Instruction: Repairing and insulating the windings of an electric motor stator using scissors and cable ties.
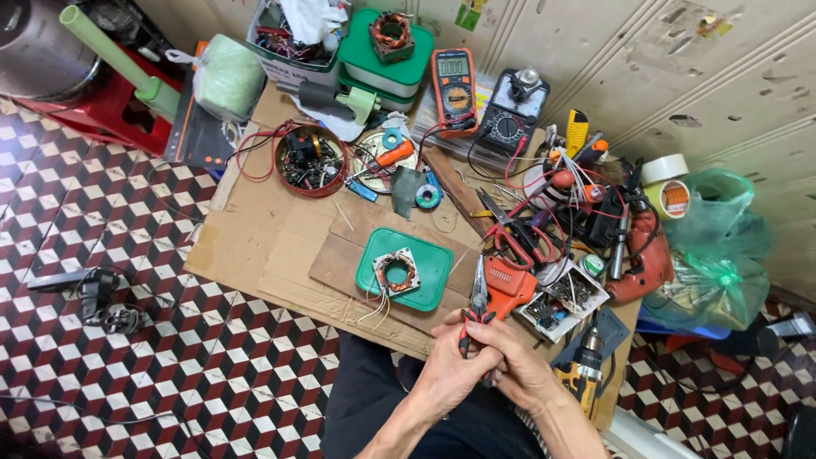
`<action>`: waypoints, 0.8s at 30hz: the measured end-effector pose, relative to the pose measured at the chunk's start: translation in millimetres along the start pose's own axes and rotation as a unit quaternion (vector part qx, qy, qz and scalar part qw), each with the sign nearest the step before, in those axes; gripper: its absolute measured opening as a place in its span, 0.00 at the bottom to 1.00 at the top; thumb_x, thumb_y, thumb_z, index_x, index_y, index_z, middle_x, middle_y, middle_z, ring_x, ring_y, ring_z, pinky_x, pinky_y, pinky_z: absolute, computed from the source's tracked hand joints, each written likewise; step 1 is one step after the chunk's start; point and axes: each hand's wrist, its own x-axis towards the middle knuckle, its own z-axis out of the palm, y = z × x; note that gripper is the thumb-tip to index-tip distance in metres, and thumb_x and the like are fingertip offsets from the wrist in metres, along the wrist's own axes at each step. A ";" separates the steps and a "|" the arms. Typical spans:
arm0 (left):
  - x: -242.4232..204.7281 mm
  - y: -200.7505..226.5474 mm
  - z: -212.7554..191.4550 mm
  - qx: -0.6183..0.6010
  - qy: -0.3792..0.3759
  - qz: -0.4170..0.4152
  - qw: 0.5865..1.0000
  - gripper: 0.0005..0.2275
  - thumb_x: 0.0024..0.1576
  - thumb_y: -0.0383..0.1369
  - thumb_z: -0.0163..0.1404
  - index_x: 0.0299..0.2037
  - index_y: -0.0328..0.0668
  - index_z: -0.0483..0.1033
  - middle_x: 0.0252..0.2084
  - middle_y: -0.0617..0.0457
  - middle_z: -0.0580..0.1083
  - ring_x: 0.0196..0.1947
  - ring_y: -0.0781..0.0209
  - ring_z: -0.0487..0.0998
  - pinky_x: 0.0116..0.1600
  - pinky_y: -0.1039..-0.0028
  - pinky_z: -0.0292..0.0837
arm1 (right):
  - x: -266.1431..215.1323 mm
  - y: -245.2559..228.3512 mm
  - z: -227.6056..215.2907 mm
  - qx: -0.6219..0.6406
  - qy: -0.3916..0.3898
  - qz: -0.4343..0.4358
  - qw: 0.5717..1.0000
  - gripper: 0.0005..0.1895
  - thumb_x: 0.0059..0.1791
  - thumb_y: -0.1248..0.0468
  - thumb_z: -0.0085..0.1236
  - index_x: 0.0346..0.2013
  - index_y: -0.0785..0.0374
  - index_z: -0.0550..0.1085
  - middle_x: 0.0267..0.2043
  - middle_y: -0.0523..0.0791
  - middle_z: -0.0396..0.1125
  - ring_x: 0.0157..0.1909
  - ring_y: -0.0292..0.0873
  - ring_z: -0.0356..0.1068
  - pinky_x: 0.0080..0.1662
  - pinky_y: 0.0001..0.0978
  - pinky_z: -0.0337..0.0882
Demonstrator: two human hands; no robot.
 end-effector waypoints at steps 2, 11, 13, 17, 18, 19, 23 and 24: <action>-3.7 14.0 -11.5 0.037 -0.001 0.000 0.999 0.08 0.58 0.32 0.56 0.41 0.34 0.77 0.31 0.58 0.77 0.32 0.72 0.76 0.39 0.77 0.72 | 7.0 -9.9 11.9 0.048 0.034 0.007 0.998 0.21 0.49 0.58 0.56 0.50 0.72 0.77 0.42 0.47 0.76 0.34 0.35 0.71 0.34 0.23 0.72; 20.9 41.8 -79.5 0.498 0.359 0.130 0.778 0.27 0.47 0.39 0.65 0.55 0.39 0.72 0.55 0.41 0.72 0.57 0.43 0.71 0.58 0.59 0.66 | 22.8 -39.7 -5.8 -0.103 0.196 -0.096 0.970 0.20 0.51 0.55 0.56 0.48 0.69 0.73 0.32 0.49 0.72 0.33 0.42 0.72 0.39 0.38 0.72; 37.2 39.0 -83.9 0.522 0.368 0.174 0.750 0.33 0.41 0.38 0.68 0.57 0.36 0.69 0.61 0.36 0.67 0.63 0.38 0.65 0.61 0.53 0.61 | 26.5 -34.6 -5.3 -0.117 0.171 -0.172 0.963 0.19 0.49 0.55 0.57 0.51 0.62 0.74 0.32 0.44 0.72 0.35 0.37 0.71 0.42 0.33 0.72; 58.9 15.3 -94.1 0.488 0.379 0.172 0.767 0.30 0.45 0.37 0.66 0.57 0.38 0.68 0.63 0.34 0.64 0.65 0.36 0.62 0.64 0.52 0.58 | 53.5 0.1 -25.4 -0.202 0.179 -0.041 0.962 0.21 0.52 0.50 0.53 0.41 0.66 0.79 0.25 0.45 0.72 0.28 0.38 0.67 0.35 0.32 0.66; 62.9 6.0 -97.6 0.454 0.387 0.185 0.781 0.26 0.50 0.35 0.63 0.58 0.40 0.69 0.64 0.36 0.65 0.65 0.38 0.63 0.65 0.53 0.59 | 59.7 7.1 -28.4 -0.239 0.172 0.017 0.956 0.21 0.52 0.49 0.53 0.41 0.64 0.80 0.24 0.46 0.72 0.25 0.38 0.62 0.32 0.33 0.60; 64.9 0.5 -102.9 0.455 0.386 0.182 0.781 0.26 0.50 0.35 0.63 0.58 0.40 0.69 0.64 0.36 0.65 0.65 0.38 0.63 0.65 0.53 0.59 | 65.7 12.6 -33.7 -0.238 0.172 0.019 0.956 0.21 0.52 0.49 0.53 0.41 0.64 0.80 0.24 0.46 0.72 0.25 0.38 0.62 0.32 0.33 0.60; 70.7 -7.8 -119.7 0.369 0.379 0.175 0.831 0.21 0.55 0.31 0.58 0.60 0.40 0.70 0.62 0.38 0.68 0.63 0.41 0.67 0.63 0.57 0.64 | 80.9 12.9 -34.7 -0.399 0.124 0.044 0.907 0.21 0.54 0.50 0.53 0.39 0.66 0.81 0.26 0.44 0.69 0.27 0.38 0.62 0.33 0.36 0.63; 70.7 -7.4 -123.3 0.345 0.360 0.168 0.850 0.20 0.55 0.31 0.57 0.59 0.41 0.72 0.60 0.42 0.71 0.61 0.44 0.70 0.62 0.60 0.67 | 82.7 8.9 -29.7 -0.466 0.136 0.072 0.871 0.19 0.55 0.50 0.52 0.41 0.62 0.81 0.25 0.47 0.66 0.26 0.41 0.62 0.34 0.37 0.63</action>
